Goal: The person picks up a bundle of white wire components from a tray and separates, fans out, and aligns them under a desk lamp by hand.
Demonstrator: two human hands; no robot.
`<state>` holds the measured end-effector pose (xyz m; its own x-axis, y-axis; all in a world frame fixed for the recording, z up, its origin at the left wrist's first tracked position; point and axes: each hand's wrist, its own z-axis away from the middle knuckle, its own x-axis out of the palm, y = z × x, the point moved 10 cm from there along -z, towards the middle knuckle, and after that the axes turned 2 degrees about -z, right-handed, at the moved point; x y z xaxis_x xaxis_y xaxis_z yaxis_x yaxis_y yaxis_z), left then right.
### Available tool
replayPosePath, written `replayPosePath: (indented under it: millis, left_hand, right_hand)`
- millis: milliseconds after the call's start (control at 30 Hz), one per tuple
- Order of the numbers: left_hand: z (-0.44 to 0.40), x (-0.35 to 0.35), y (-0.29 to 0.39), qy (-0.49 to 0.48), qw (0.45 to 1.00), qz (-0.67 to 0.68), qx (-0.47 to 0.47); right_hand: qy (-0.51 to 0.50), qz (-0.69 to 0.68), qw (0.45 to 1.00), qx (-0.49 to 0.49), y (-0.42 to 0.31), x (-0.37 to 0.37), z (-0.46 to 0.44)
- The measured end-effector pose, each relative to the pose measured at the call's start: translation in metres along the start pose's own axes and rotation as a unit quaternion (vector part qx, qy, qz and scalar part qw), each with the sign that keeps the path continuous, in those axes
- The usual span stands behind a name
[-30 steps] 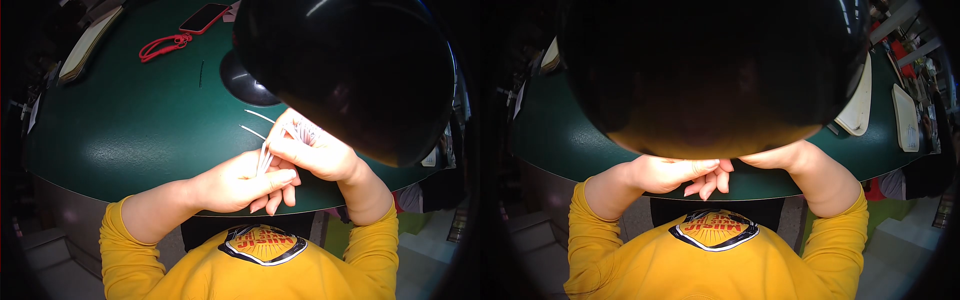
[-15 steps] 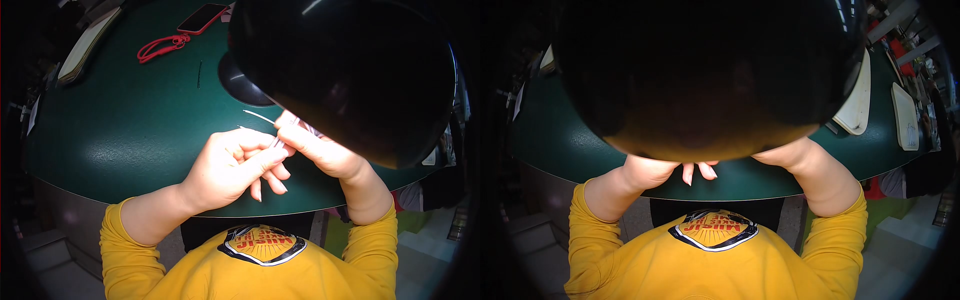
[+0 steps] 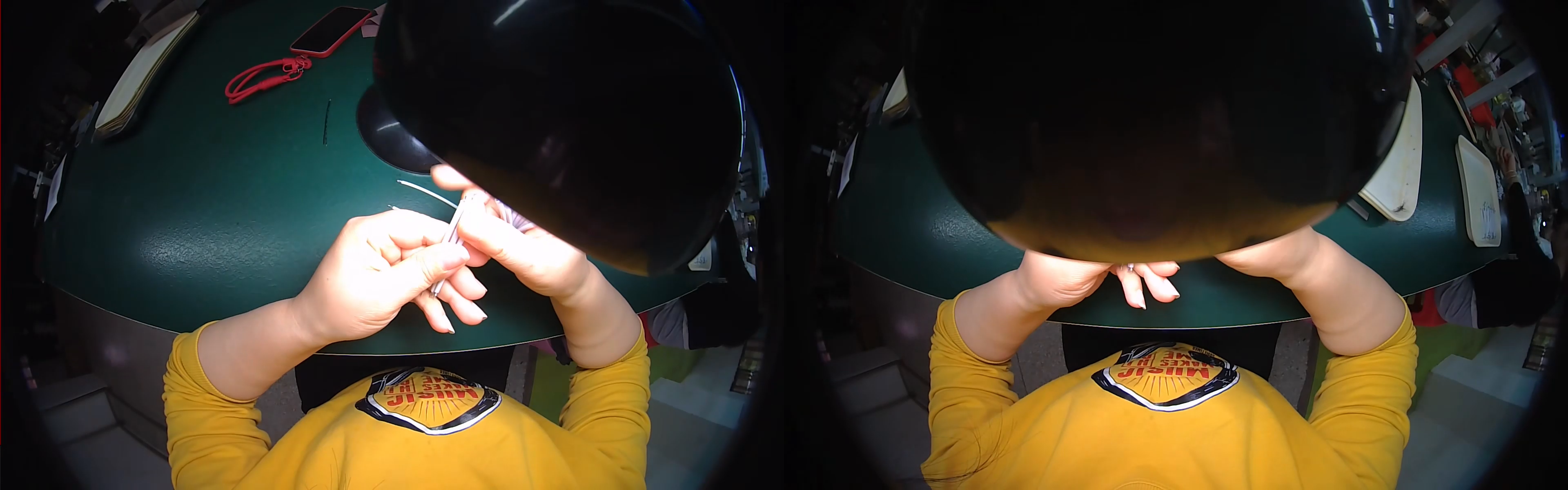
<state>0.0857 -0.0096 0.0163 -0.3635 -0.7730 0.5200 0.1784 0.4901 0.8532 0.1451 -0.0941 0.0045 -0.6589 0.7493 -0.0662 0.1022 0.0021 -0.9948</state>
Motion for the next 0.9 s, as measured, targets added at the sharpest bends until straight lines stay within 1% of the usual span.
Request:
replayPosePath:
  millis: [100, 167, 200, 267, 300, 400, 500, 600, 900]
  left_hand:
    - [0.0, -0.001, -0.001, 0.007, 1.0, -0.014, -0.008]
    - [-0.001, -0.003, -0.001, 0.029, 0.999, -0.024, -0.009]
    - [-0.001, -0.006, 0.001, 0.037, 0.999, -0.033, 0.014]
    - [-0.002, -0.012, 0.005, 0.051, 0.996, -0.049, 0.059]
    - [-0.001, -0.013, 0.006, 0.051, 0.996, -0.042, 0.058]
    - [0.0, -0.011, 0.003, 0.054, 0.998, -0.023, 0.023]
    - [0.001, -0.009, 0.002, 0.056, 0.998, -0.008, 0.014]
    - [0.0, -0.009, 0.001, 0.054, 0.998, -0.016, 0.014]
    - [0.002, -0.009, 0.0, 0.056, 0.998, -0.014, 0.003]
  right_hand:
    - [0.002, 0.0, 0.997, -0.074, -0.012, 0.001, -0.002]
    - [0.001, 0.03, 0.996, -0.088, -0.018, 0.002, -0.002]
    - [0.0, 0.046, 0.994, -0.096, -0.021, 0.002, -0.002]
    - [-0.005, 0.001, 0.997, -0.076, -0.025, 0.004, -0.003]
    - [-0.008, -0.022, 0.997, -0.067, -0.024, 0.006, -0.005]
    - [0.0, 0.021, 0.996, -0.082, -0.021, 0.002, -0.002]
    - [0.006, 0.016, 0.996, -0.089, -0.02, 0.001, -0.001]
    - [0.002, -0.002, 0.995, -0.095, -0.022, 0.002, -0.002]
    - [0.008, 0.052, 0.99, -0.132, -0.023, 0.0, 0.0]
